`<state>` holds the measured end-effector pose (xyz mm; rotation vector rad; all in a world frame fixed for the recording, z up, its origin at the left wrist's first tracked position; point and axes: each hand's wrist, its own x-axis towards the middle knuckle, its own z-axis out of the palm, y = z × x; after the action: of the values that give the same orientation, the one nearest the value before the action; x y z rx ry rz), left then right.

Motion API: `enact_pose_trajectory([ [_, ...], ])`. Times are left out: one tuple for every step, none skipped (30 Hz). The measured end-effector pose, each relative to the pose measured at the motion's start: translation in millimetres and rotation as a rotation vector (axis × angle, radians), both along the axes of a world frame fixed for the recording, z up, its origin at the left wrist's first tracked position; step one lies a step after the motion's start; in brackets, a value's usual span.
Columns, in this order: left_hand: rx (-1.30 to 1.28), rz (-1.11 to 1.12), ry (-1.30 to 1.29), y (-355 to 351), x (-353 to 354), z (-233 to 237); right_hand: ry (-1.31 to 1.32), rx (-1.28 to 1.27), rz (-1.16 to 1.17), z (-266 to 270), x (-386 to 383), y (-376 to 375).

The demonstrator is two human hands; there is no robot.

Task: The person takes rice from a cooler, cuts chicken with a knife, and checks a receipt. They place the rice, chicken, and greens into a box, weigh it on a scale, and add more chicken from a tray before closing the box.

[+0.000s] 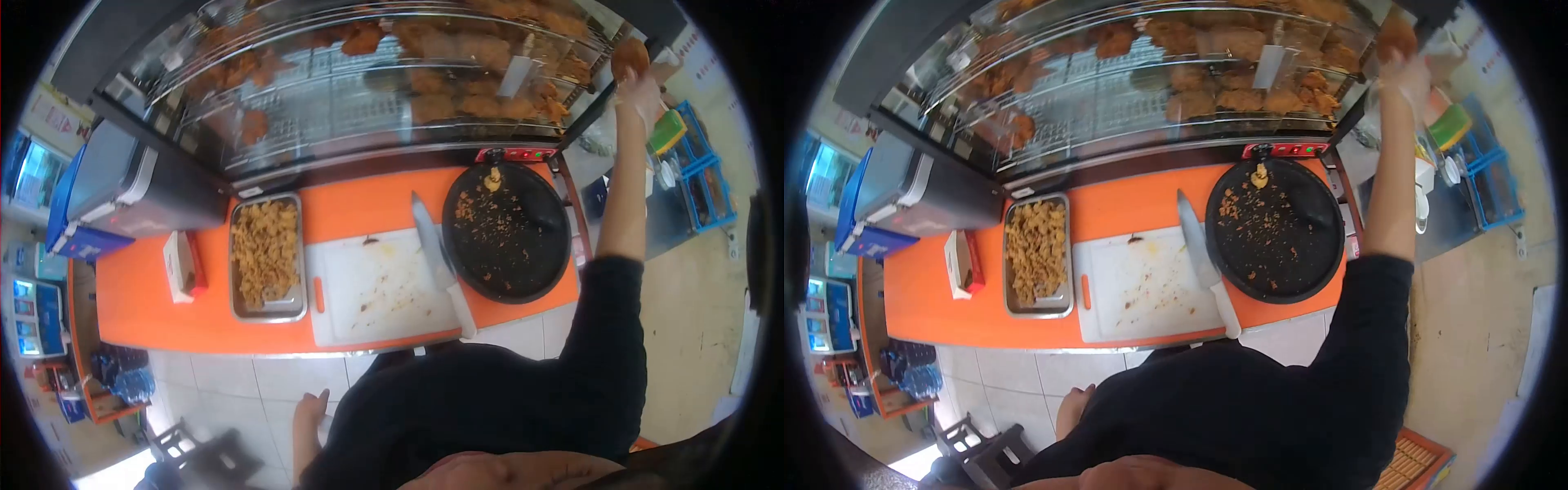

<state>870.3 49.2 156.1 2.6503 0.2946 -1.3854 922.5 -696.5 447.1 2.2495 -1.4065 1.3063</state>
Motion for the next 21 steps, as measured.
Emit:
enact_pose_trajectory([
  [0.057, -0.019, 0.070, -1.0, 4.0, 6.7, 0.048, -0.045, 0.089, -10.0, -13.3, 30.0],
  [0.110, -0.041, 0.135, 0.4, 5.9, 8.9, 0.095, 0.014, 0.254, -32.1, -23.6, 57.4],
  [0.050, -0.052, 0.184, 9.1, 8.9, 1.8, 0.144, 0.073, 0.418, -52.4, -34.6, 89.4],
  [0.053, -0.045, 0.193, 16.3, 13.4, -4.3, 0.210, 0.481, 0.544, -56.3, -34.9, 162.6],
  [-0.032, -0.128, 0.177, 20.9, 21.2, -9.6, 0.330, 0.399, 0.678, -88.1, -34.8, 206.1],
  [-0.115, -0.216, 0.161, 23.2, 28.7, -11.1, 0.440, 0.483, 0.867, -113.8, -28.9, 249.8],
  [-0.219, -0.055, 0.099, 20.7, 34.1, -9.1, 0.583, 0.667, 1.000, -116.8, -18.3, 304.2],
  [-0.325, 0.110, 0.034, 13.9, 38.0, -6.8, 0.726, 0.648, 1.028, -173.5, -14.2, 327.7],
  [-0.326, 0.111, 0.042, 0.0, 38.4, -0.9, 0.663, 0.735, 1.234, -241.2, -2.9, 346.0],
  [-0.517, 0.347, -0.227, -18.7, 34.0, 7.3, 0.627, 0.326, 1.314, -299.6, -11.8, 359.7],
  [-0.697, 0.583, -0.499, -31.6, 25.2, 10.9, 0.500, 0.414, 1.376, -334.3, -16.5, 371.5],
  [-0.747, 0.541, -0.524, -34.0, 13.5, -4.7, 0.502, 0.419, 1.375, -318.2, -29.6, 381.4],
  [-0.755, 0.462, -0.540, -38.6, -1.1, -11.3, 0.559, 0.485, 1.220, -281.6, -41.5, 389.6],
  [-0.760, 0.383, -0.554, -42.5, -13.8, -14.6, 0.614, 0.551, 1.064, -262.4, -48.3, 392.0],
  [-0.569, 0.356, -0.404, -43.7, -20.2, -12.6, 0.809, 0.665, 0.841, -264.5, -53.8, 388.1],
  [-0.376, 0.318, -0.251, -40.9, -23.5, -7.5, 0.993, 0.776, 0.598, -267.5, -62.1, 385.1],
  [-0.367, 0.302, -0.240, -36.1, -21.1, 2.3, 0.992, 0.795, 0.585, -271.9, -65.5, 383.6],
  [-0.472, 0.291, -0.181, -33.3, -15.5, 14.3, 1.008, 0.802, 0.495, -278.3, -65.3, 379.1],
  [-0.583, 0.288, -0.124, -35.1, -7.9, 27.8, 1.025, 0.798, 0.408, -286.1, -67.9, 373.3],
  [-0.697, 0.291, -0.071, -38.8, 0.7, 40.4, 1.028, 0.794, 0.403, -311.5, -76.1, 364.8],
  [-0.808, 0.291, -0.019, -40.8, 10.1, 50.8, 1.020, 0.728, 0.419, -348.4, -85.5, 356.3],
])
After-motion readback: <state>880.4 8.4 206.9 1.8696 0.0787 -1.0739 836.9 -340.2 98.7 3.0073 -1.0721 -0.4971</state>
